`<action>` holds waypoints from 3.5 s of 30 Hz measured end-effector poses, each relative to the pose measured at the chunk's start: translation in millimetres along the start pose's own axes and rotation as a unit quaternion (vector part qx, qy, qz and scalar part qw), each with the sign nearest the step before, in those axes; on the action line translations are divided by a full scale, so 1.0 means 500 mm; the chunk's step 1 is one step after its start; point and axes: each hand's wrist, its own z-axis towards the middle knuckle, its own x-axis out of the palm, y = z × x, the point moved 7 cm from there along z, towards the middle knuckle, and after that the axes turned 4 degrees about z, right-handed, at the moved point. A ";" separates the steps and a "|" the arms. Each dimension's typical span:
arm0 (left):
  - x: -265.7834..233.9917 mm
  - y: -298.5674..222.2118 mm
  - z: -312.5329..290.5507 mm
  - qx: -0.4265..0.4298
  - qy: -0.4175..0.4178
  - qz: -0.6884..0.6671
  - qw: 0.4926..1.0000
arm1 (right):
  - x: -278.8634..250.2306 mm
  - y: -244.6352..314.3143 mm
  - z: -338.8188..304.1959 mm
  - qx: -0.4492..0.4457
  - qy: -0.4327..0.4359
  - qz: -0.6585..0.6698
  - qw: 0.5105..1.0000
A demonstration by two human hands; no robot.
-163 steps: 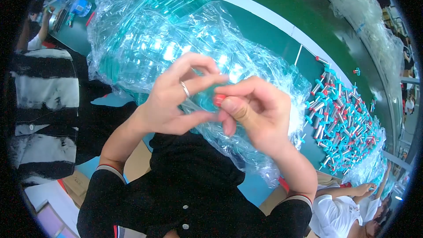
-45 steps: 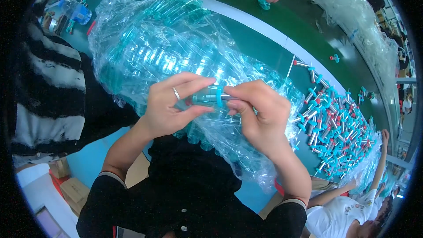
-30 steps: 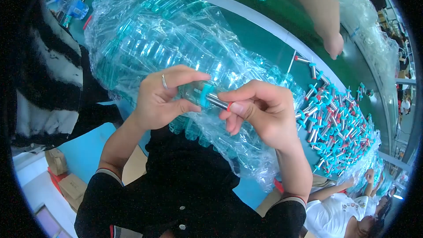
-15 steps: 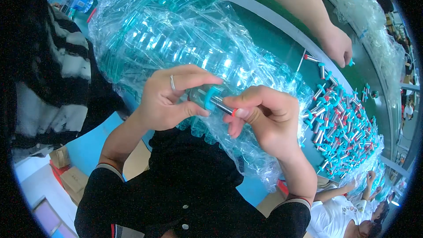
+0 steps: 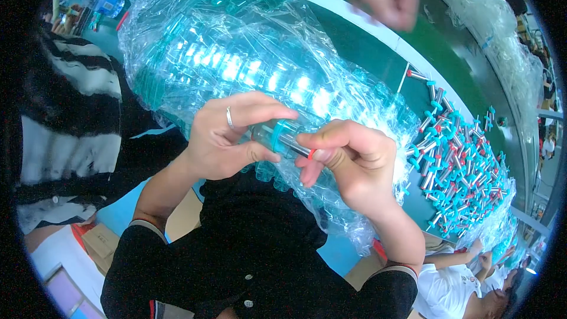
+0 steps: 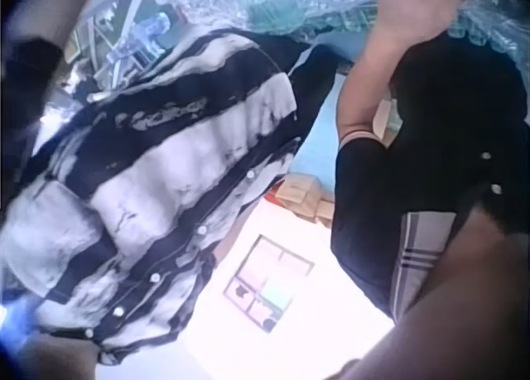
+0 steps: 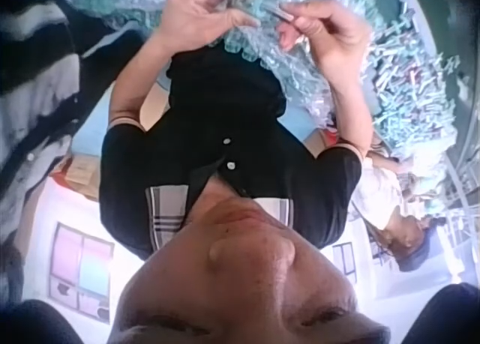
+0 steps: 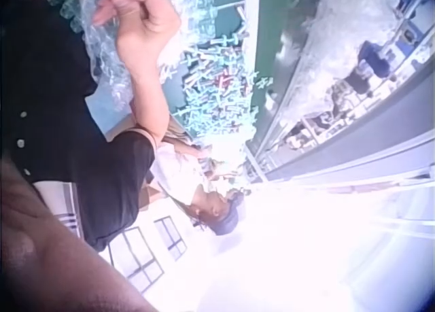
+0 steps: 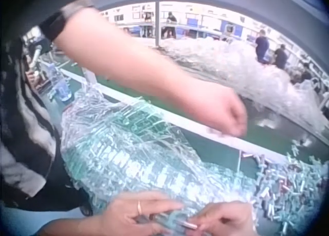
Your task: The person assembles small electronic components by hand, inserting metal pins into plastic housings at a factory workstation.
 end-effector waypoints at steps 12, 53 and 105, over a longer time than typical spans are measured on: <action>0.003 0.014 0.006 -0.003 0.016 -0.020 1.000 | -0.010 -0.015 0.013 0.026 0.018 0.003 0.999; -0.110 -0.050 -0.025 0.063 -0.127 0.330 0.933 | -0.202 0.123 0.096 -0.067 -0.204 -0.326 0.921; -0.604 0.362 0.298 -0.263 -0.195 -0.006 0.945 | 0.027 -0.108 -0.026 -0.099 0.125 -0.647 0.745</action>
